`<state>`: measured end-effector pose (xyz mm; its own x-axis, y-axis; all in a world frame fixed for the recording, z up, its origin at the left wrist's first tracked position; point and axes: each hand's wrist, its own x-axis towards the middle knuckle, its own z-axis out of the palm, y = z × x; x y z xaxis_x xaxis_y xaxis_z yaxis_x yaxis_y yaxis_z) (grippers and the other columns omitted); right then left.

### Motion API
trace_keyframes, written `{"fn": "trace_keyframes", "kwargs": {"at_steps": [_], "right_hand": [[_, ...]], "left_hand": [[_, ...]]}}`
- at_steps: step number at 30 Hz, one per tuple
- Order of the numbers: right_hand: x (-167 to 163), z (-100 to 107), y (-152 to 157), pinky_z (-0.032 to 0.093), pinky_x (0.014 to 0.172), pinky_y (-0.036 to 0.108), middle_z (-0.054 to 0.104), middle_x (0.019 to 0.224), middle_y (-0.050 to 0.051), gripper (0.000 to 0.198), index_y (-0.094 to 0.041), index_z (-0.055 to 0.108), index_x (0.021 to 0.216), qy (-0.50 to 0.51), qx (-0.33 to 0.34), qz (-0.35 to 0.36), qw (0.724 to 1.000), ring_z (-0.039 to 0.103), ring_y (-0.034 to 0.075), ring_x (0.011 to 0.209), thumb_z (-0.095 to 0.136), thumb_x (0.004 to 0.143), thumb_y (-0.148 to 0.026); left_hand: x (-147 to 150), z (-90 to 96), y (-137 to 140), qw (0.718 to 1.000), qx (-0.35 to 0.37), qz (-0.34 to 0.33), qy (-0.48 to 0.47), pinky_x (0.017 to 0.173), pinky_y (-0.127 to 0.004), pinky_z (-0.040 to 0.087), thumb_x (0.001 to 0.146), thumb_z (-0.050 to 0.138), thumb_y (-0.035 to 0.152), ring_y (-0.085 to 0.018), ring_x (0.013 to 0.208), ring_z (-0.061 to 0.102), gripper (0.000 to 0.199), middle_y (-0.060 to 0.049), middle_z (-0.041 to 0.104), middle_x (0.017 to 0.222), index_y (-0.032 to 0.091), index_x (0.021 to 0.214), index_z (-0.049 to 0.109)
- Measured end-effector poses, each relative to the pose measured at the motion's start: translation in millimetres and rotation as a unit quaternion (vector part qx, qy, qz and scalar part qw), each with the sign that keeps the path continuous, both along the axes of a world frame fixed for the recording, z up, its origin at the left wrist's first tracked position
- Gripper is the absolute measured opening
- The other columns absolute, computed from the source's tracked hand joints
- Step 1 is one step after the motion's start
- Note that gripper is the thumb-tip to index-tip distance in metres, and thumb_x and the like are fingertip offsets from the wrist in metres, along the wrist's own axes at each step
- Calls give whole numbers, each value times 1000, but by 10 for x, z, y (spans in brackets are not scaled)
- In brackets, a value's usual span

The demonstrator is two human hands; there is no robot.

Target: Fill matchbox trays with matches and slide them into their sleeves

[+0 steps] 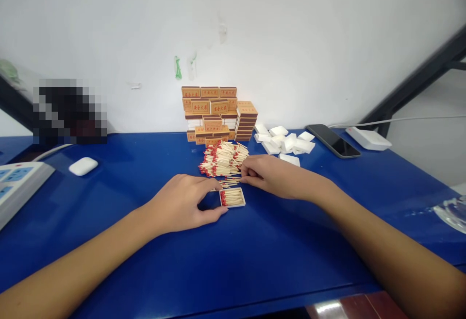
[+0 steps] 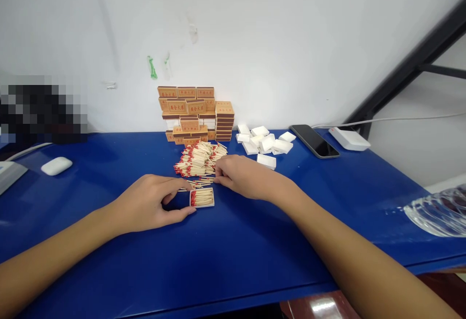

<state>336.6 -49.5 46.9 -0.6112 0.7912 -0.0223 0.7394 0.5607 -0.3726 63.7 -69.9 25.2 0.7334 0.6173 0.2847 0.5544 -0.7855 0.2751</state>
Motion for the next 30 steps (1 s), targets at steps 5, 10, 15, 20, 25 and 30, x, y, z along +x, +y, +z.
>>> {"fn": "trace_keyframes", "kwargs": {"at_steps": [5,10,15,20,25,30], "right_hand": [[-17,1,-2,40,71,31,65,95,7,19,-18,59,91,-15,28,-12,999,56,18,80,52,106,-28],[-63,16,-43,40,69,30,66,95,7,18,-19,58,90,-14,4,-2,1000,57,18,80,53,106,-27],[-22,73,-49,40,69,31,66,98,7,17,-18,58,91,-51,7,-21,998,58,18,79,53,105,-25],[-128,26,-67,40,70,30,66,100,8,15,-17,57,93,-38,43,-27,998,58,18,82,52,106,-24],[-230,-31,-100,40,71,29,67,99,7,14,-17,58,93,-11,51,6,999,59,18,83,53,106,-23],[-186,-17,-93,41,72,29,67,96,5,11,-18,60,93,27,22,28,999,58,17,84,58,104,-22]], "left_hand": [[-6,0,-2,1000,4,0,-2,53,-26,37,92,68,46,-12,50,53,30,5,58,61,20,107,73],[-3,-3,4,1000,1,-4,-2,54,-26,38,92,69,45,-13,51,54,31,5,60,62,20,109,74],[3,-2,1,1000,-14,1,-3,56,-26,40,92,69,45,-13,54,57,31,4,62,64,20,110,75],[0,-3,-6,1000,-4,0,-8,54,-26,39,92,69,44,-13,52,55,32,4,60,62,19,110,75],[7,11,-3,1000,-2,-2,-2,53,-25,38,92,69,44,-12,51,55,30,4,61,62,20,108,74],[11,22,-7,1000,-14,1,6,54,-25,39,92,68,45,-13,53,58,32,3,64,65,21,112,74]]}}
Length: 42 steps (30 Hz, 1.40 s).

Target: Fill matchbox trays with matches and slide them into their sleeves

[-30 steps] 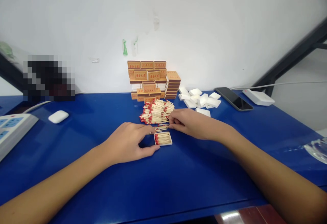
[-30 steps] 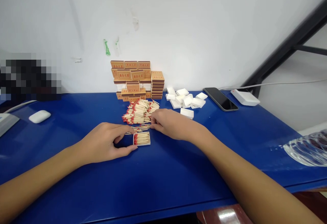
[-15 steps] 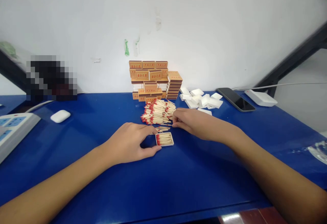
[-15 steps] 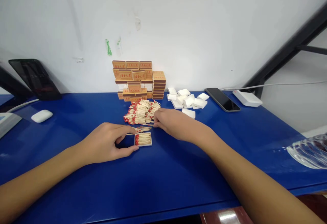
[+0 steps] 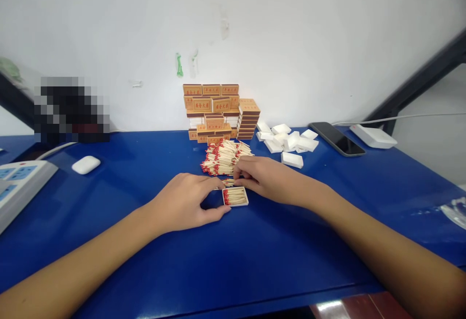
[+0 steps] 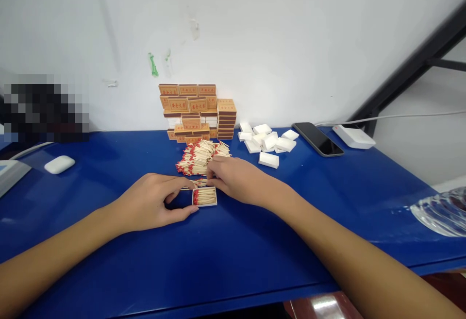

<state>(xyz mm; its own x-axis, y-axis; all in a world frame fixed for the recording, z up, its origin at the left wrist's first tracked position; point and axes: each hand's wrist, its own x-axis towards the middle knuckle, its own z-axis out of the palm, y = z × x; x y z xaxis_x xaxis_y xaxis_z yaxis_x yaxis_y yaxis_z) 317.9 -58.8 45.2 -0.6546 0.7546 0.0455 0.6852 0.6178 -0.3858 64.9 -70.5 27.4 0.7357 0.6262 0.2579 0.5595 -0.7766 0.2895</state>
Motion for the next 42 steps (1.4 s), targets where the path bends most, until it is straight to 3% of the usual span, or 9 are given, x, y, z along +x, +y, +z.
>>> {"fn": "trace_keyframes", "kwargs": {"at_steps": [7,16,22,24,29,32,42], "right_hand": [[67,32,9,39,70,30,66,93,4,20,-20,56,90,-15,-44,-22,999,56,18,81,54,106,-31],[160,108,17,39,69,31,63,93,5,23,-20,54,90,-10,-10,-41,999,54,17,77,49,108,-33],[84,202,-140,41,68,30,67,95,4,17,-20,58,93,3,-38,1,999,59,17,80,53,106,-31],[16,177,-205,41,68,31,69,98,6,13,-19,59,96,-33,-18,6,999,61,18,79,53,106,-26],[-103,78,-291,37,62,32,69,101,9,8,-16,61,99,-139,129,19,982,63,20,75,54,102,-12],[-114,75,-303,36,61,33,69,102,9,8,-15,62,100,-154,155,31,975,64,20,74,56,101,-10],[-168,132,-282,40,67,33,68,105,9,16,-14,65,104,-136,88,25,986,66,21,83,52,107,-23]], "left_hand": [[-7,-9,2,1000,4,3,3,55,-25,40,92,68,46,-14,54,59,31,3,65,66,20,108,74],[1,-10,11,1000,9,12,4,55,-26,39,92,68,46,-13,54,58,31,4,62,64,19,107,73],[-1,2,17,1000,5,25,4,54,-26,37,92,68,46,-13,53,57,29,4,61,63,20,103,72],[0,2,15,1000,4,25,3,54,-27,36,92,68,46,-13,53,55,29,4,59,63,19,102,72],[-1,-4,10,1000,9,27,4,54,-27,33,92,68,45,-13,51,52,26,5,55,61,19,94,69],[-3,-15,14,1000,10,27,4,54,-27,32,92,67,45,-12,51,50,26,5,54,61,19,90,66],[12,11,7,1000,1,27,4,53,-27,30,92,67,45,-12,49,46,28,5,51,59,20,82,61]]}}
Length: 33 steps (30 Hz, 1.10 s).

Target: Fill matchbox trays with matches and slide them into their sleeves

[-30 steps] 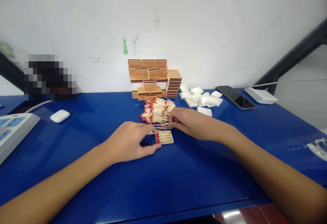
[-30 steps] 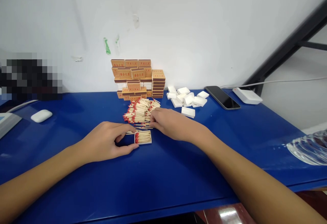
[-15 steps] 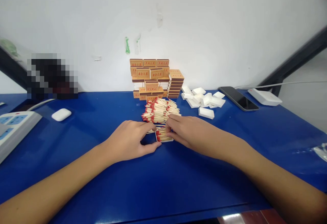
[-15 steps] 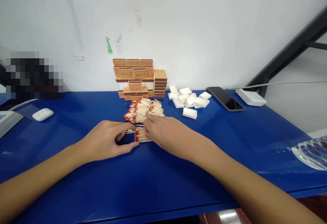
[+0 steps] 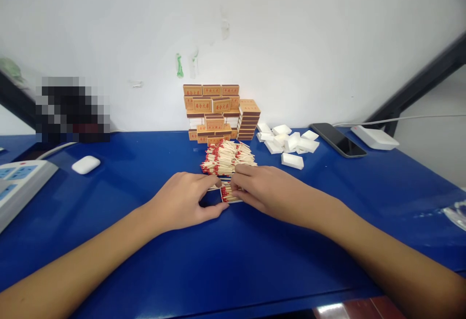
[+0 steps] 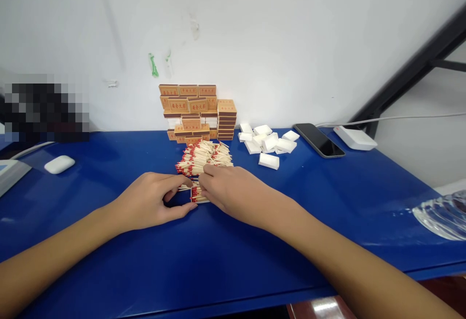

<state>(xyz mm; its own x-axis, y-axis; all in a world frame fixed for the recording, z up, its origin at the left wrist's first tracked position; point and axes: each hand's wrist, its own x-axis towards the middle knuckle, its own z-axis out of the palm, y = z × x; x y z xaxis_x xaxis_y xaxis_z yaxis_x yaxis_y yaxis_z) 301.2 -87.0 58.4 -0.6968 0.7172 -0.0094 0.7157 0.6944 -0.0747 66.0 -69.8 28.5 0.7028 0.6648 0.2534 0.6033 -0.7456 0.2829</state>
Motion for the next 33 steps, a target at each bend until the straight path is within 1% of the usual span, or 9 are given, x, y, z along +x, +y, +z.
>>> {"fn": "trace_keyframes", "kwargs": {"at_steps": [4,7,11,14,16,20,25,28,33], "right_hand": [[58,-10,45,40,68,31,68,105,9,16,-14,65,102,11,-5,2,1000,65,20,82,52,107,-20],[115,6,60,42,71,31,67,105,8,14,-15,66,101,34,-25,2,999,65,19,83,53,106,-19],[121,28,58,43,71,32,67,104,8,14,-15,65,99,46,-53,-3,997,64,19,82,53,106,-18],[78,19,56,42,69,32,66,102,8,14,-15,63,99,58,-43,-18,997,63,19,81,52,106,-20],[52,0,55,41,69,31,66,103,8,13,-15,63,100,74,-44,-14,996,62,18,81,53,106,-20],[31,-34,52,41,69,29,65,104,7,9,-16,63,100,107,-57,-1,993,61,17,81,56,105,-19],[14,-56,43,42,71,28,65,103,4,8,-17,64,98,157,-82,19,984,60,15,83,61,103,-23],[-10,-70,39,41,70,29,65,102,5,11,-17,64,95,144,-74,22,987,59,16,80,61,103,-22],[-17,-62,38,40,68,31,65,102,8,9,-15,64,98,96,-51,16,994,58,17,79,59,103,-21]], "left_hand": [[-5,-17,13,1000,1,-1,1,54,-27,31,92,67,46,-12,51,48,27,6,50,59,19,91,68],[-11,-30,15,1000,2,-1,-3,54,-27,33,92,68,46,-13,51,50,29,6,52,60,18,100,71],[-16,-31,5,1000,-5,-4,-4,54,-27,34,91,69,45,-13,52,51,30,6,53,61,18,102,72],[-16,-23,5,1000,-4,-4,-6,54,-27,34,91,69,45,-13,52,51,29,6,53,61,18,101,72],[-13,-15,10,1000,-8,-4,-4,54,-27,33,91,69,45,-12,52,50,27,6,52,61,18,98,70],[-5,-3,20,1000,-14,-5,2,53,-27,31,91,69,43,-12,51,49,26,6,52,61,19,86,63],[-13,-7,18,1000,-12,-7,-6,53,-27,31,91,68,43,-11,51,47,27,6,51,61,20,82,59],[-15,-7,11,1000,-16,-6,-4,53,-26,31,91,68,43,-11,51,48,26,6,51,61,20,82,58],[-4,0,10,1000,-15,-6,-1,53,-26,31,92,67,44,-12,51,49,29,6,51,60,20,80,56]]}}
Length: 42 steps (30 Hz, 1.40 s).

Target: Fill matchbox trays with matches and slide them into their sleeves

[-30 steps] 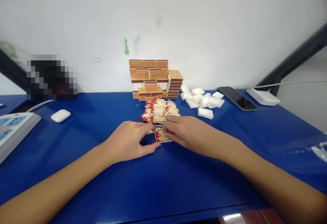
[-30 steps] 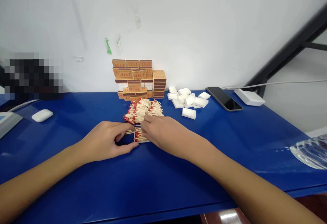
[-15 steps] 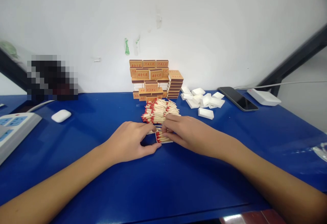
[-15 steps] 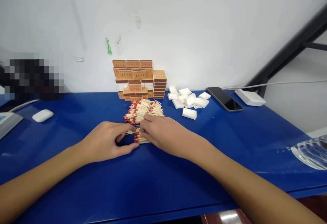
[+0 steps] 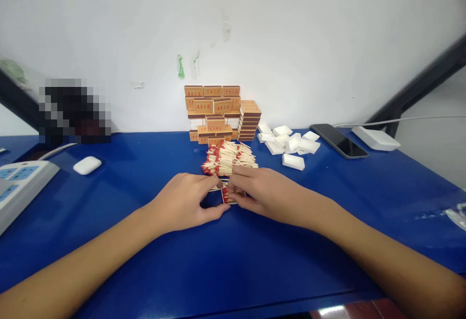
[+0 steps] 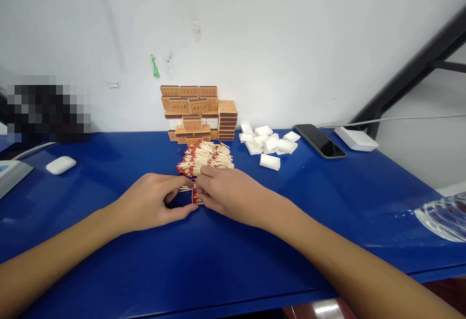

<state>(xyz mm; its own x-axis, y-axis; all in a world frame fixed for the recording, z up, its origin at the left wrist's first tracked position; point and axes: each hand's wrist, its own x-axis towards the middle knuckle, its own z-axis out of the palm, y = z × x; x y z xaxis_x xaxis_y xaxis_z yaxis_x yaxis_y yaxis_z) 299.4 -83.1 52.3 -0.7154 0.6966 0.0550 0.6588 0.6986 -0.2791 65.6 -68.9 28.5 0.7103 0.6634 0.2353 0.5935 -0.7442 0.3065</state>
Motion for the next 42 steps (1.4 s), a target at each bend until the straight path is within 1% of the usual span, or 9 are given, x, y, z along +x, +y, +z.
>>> {"fn": "trace_keyframes", "kwargs": {"at_steps": [7,11,18,26,29,34,38,42], "right_hand": [[16,24,-10,40,68,31,65,104,8,8,-16,64,97,-4,5,-3,1000,60,18,81,60,102,-19],[9,33,-18,40,68,30,65,104,8,10,-15,63,95,-10,1,-1,1000,60,17,80,59,103,-19],[46,52,7,41,69,31,66,103,8,9,-16,63,98,-17,-8,-8,1000,61,17,80,57,103,-19],[118,46,29,40,69,30,66,104,7,10,-17,62,101,-22,9,-14,1000,62,17,80,53,105,-18],[118,52,31,40,70,31,66,103,7,12,-16,62,100,-38,-2,-17,999,62,18,81,52,105,-19],[121,50,32,39,69,31,67,103,7,13,-16,62,99,-43,-10,-17,999,61,18,80,52,106,-22],[116,38,40,40,70,30,67,103,6,10,-17,62,99,-27,-20,-15,999,62,17,81,55,105,-21],[112,43,44,41,70,31,68,102,7,12,-16,62,98,-35,-24,-14,999,62,17,79,54,105,-22]], "left_hand": [[-2,-2,2,1000,5,3,-1,53,-26,32,92,67,45,-12,51,50,29,6,53,61,20,81,57],[-3,-7,-4,1000,5,4,1,53,-26,32,91,68,44,-12,51,50,26,6,53,61,20,84,60],[-2,6,-11,1000,12,3,5,52,-26,31,92,67,45,-12,50,49,27,5,53,60,20,83,61],[-11,4,-1,1000,1,8,11,54,-26,34,92,67,46,-13,53,53,28,4,57,62,19,99,70],[-10,1,-1,1000,-2,10,13,54,-26,34,92,67,46,-13,54,54,30,4,57,63,19,102,71],[-15,-4,-6,1000,1,8,11,54,-27,35,92,68,46,-13,54,54,29,4,58,63,19,101,71],[-20,-5,-9,1000,6,8,10,54,-26,35,92,68,46,-13,53,54,28,4,58,63,19,101,71],[-14,2,-7,1000,10,6,8,53,-26,35,92,68,46,-13,53,54,28,4,58,63,20,100,71]]}}
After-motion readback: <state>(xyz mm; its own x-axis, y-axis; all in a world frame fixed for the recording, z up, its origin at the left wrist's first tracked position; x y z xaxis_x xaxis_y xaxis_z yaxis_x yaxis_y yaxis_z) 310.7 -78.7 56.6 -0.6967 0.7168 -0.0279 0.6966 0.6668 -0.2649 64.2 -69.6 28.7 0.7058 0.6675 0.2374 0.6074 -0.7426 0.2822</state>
